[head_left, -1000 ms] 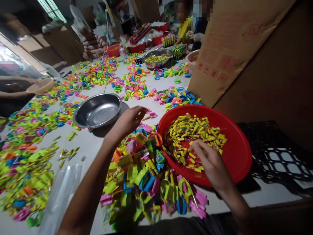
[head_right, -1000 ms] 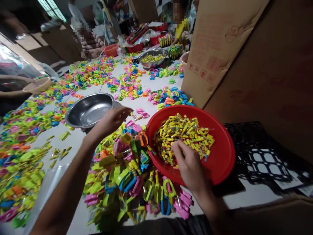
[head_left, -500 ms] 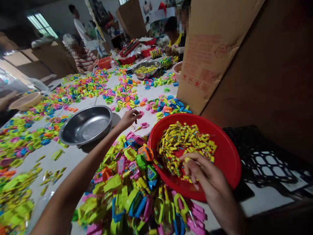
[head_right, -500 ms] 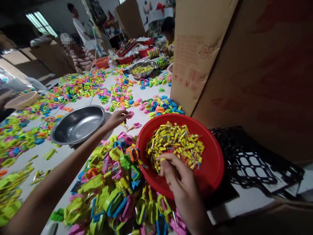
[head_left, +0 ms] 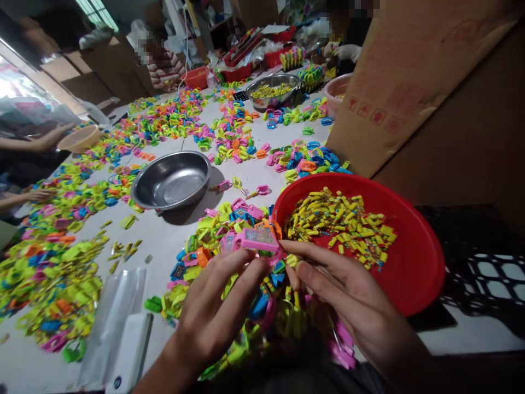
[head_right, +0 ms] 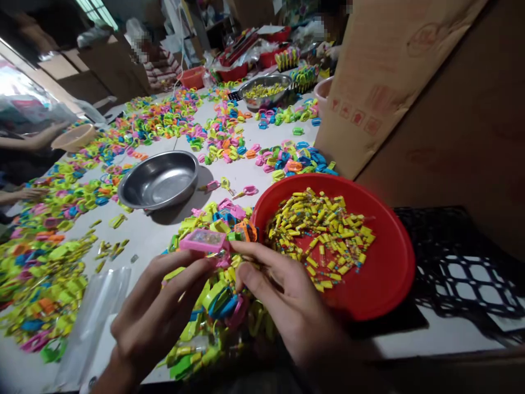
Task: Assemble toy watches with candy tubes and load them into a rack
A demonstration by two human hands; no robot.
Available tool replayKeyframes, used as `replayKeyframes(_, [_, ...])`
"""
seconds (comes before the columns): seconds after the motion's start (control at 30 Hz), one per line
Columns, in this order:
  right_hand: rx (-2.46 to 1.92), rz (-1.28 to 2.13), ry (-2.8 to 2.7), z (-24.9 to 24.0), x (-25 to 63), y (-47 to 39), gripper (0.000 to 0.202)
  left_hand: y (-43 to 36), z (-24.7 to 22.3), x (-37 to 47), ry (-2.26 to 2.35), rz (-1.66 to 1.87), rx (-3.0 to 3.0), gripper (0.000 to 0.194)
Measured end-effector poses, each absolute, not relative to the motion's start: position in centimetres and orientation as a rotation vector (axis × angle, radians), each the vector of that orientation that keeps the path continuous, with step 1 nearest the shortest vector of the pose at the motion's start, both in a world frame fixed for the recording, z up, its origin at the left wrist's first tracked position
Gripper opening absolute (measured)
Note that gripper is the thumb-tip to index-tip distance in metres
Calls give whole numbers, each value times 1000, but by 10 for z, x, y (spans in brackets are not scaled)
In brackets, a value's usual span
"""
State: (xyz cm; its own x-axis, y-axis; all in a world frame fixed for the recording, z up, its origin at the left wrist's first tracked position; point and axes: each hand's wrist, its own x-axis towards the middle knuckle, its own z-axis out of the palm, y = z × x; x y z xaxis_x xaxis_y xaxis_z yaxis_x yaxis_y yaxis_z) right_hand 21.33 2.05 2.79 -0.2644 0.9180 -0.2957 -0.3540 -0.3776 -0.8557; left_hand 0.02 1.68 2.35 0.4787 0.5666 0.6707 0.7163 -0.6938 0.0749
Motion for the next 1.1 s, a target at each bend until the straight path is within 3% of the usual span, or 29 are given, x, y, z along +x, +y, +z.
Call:
replayKeyframes(0.13, [-1088,1767,-867,37,207,16,45,10,21,0,-1085,-1066,-2472,30])
replayKeyframes(0.67, [-1172,1699,-1091,33,201,16,37,3,12,4,-1115,-1121,-2399,24])
replayKeyframes(0.9, [-1294,1442,-1323,16,201,18,31,-2,15,5,-1091,-932,-2514,29])
replayKeyframes(1.1, [-1292,1327,-1332,7,196,26,32,14,-2,-8,-1187,-1132,-2331,30])
